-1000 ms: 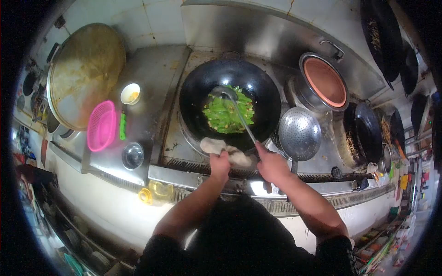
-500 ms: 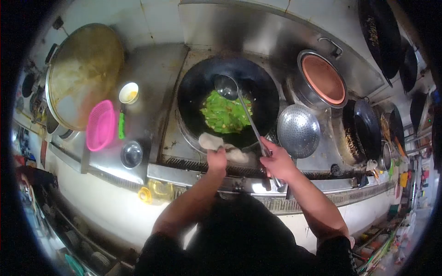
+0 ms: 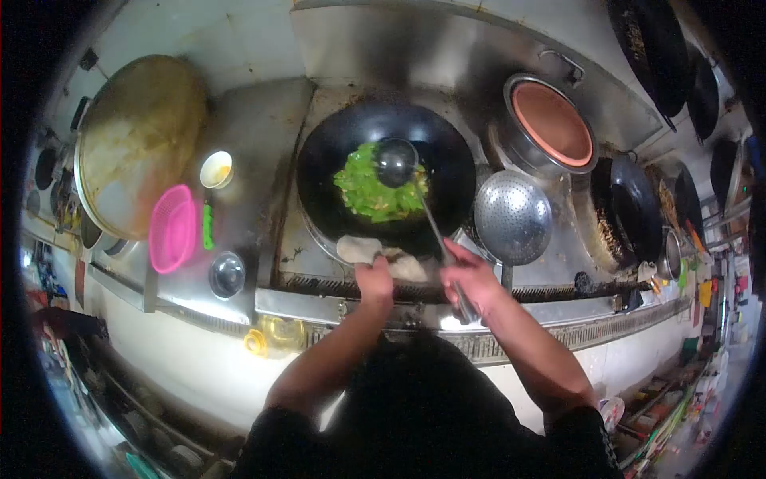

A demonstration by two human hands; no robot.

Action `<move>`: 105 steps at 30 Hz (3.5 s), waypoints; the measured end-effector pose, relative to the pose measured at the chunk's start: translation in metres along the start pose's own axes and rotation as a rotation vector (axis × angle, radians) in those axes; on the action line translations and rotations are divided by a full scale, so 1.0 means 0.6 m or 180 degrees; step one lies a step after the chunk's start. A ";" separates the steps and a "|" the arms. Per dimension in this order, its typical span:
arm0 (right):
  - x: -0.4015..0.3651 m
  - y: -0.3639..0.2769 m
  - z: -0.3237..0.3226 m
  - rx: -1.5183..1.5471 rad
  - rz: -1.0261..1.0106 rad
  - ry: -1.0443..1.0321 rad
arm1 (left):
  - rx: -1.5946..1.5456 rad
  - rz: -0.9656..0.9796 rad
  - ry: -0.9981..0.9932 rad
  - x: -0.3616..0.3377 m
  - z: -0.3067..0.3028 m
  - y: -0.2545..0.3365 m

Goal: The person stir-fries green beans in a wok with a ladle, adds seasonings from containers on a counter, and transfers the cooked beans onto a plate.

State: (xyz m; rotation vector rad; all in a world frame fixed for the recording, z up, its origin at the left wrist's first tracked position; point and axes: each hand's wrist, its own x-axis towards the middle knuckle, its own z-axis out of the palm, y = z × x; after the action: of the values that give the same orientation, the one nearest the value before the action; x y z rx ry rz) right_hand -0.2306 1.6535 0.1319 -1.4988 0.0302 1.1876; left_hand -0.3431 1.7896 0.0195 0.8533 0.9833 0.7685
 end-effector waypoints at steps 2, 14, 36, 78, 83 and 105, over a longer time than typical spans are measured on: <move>0.038 -0.019 -0.008 0.0557 0.0183 -0.0402 | -0.0006 -0.0751 0.0045 0.014 -0.001 -0.016; -0.026 0.036 -0.028 -0.3879 -0.0967 0.0445 | 0.0448 -0.0108 0.0164 0.010 -0.008 -0.016; 0.006 0.046 -0.030 -0.2429 -0.0570 0.0098 | -0.0385 -0.0300 0.0123 0.007 -0.002 -0.009; -0.279 0.029 -0.103 0.0311 -0.0250 -0.0788 | 0.0693 0.0033 -0.4707 -0.148 0.015 0.366; -0.264 0.036 -0.107 0.0452 -0.0154 -0.0641 | -0.2321 0.0411 -0.6338 -0.239 0.031 0.395; -0.215 0.028 -0.081 0.0092 -0.0398 -0.0166 | -0.1238 -0.1812 -0.0641 0.026 -0.023 -0.030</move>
State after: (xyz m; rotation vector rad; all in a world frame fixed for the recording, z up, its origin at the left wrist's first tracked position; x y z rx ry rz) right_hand -0.2722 1.5378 0.1968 -1.4231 -0.0801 1.1206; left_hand -0.3475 1.7981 -0.0063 0.2779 0.8029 0.3535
